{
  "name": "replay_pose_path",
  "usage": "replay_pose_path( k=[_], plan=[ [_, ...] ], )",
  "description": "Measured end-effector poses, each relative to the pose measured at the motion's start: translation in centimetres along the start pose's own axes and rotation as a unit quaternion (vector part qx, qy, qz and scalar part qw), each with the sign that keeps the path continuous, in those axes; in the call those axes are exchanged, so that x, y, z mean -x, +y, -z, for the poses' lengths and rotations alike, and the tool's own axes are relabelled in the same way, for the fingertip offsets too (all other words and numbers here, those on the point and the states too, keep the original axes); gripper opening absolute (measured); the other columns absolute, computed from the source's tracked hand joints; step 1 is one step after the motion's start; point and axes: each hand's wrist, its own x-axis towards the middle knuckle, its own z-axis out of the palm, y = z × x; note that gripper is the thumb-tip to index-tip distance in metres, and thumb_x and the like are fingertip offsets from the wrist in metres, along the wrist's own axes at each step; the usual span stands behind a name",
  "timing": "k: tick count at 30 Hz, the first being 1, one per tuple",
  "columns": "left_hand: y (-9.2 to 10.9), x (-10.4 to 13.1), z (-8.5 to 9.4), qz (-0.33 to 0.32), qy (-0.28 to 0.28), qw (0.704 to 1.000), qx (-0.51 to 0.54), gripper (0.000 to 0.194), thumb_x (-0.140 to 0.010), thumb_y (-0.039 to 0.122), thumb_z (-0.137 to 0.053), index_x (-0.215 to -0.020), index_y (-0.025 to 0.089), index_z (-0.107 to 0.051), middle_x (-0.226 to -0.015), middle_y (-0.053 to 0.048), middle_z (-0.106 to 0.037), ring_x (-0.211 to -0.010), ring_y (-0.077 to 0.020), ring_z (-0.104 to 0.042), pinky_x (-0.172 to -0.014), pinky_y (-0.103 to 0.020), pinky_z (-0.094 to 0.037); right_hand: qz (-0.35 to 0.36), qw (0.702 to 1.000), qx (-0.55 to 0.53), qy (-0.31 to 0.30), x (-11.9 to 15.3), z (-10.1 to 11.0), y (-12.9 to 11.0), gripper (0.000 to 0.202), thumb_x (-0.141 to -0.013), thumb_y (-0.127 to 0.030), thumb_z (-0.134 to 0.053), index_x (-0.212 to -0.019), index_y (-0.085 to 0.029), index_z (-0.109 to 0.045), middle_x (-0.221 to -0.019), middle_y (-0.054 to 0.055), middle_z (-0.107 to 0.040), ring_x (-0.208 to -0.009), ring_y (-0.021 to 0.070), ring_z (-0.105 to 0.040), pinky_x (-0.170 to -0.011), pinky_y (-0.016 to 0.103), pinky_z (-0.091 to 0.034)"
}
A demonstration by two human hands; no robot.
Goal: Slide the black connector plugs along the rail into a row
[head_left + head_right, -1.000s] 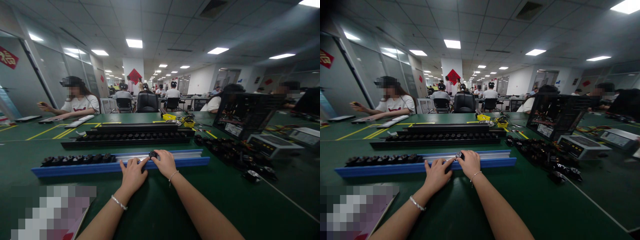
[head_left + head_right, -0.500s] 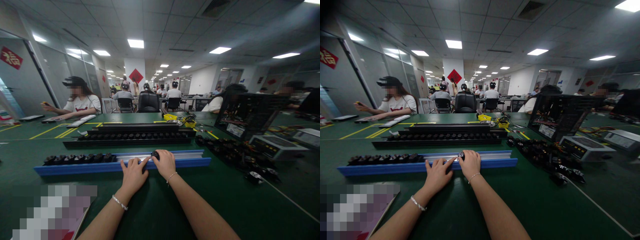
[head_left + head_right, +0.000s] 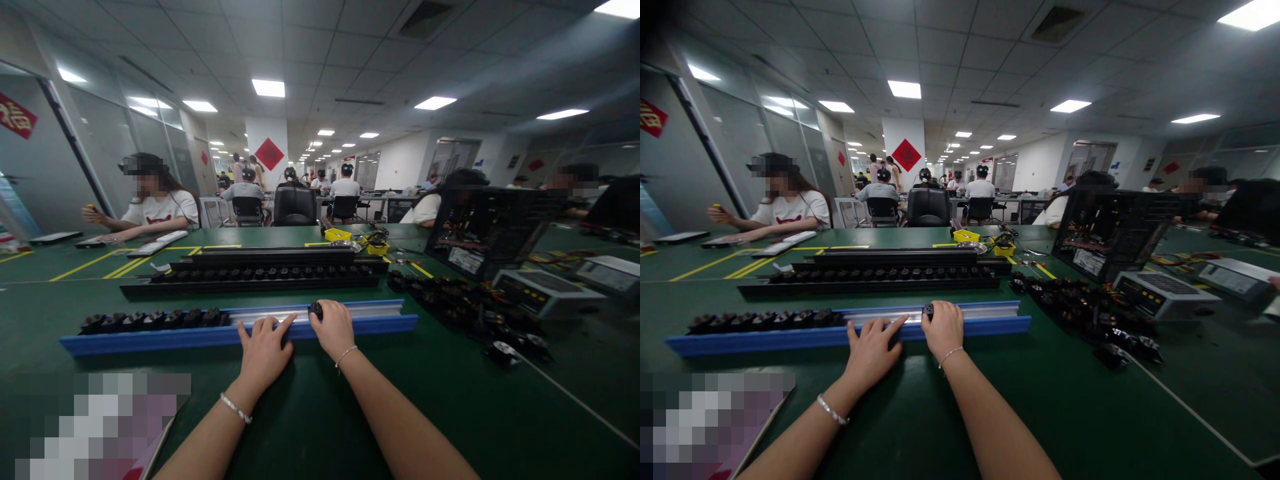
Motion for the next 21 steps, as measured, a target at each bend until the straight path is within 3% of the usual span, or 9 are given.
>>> replay_pose_path(
  k=[21],
  plan=[
    [-0.3, -0.1, -0.6, -0.001, 0.005, 1.0, -0.009, 0.052, -0.077, 0.031, -0.046, -0.127, 0.044, -0.042, -0.107, -0.003, -0.056, -0.108, -0.0254, -0.046, -0.1, -0.067, -0.007, -0.025, 0.999, 0.009, -0.029, -0.5, 0.6, 1.1, 0.025, -0.08, -0.025, -0.047, -0.099, -0.016, -0.06, -0.101, 0.008, -0.063, -0.099, 0.0191, -0.051, -0.088, 0.027, -0.033]
  ],
)
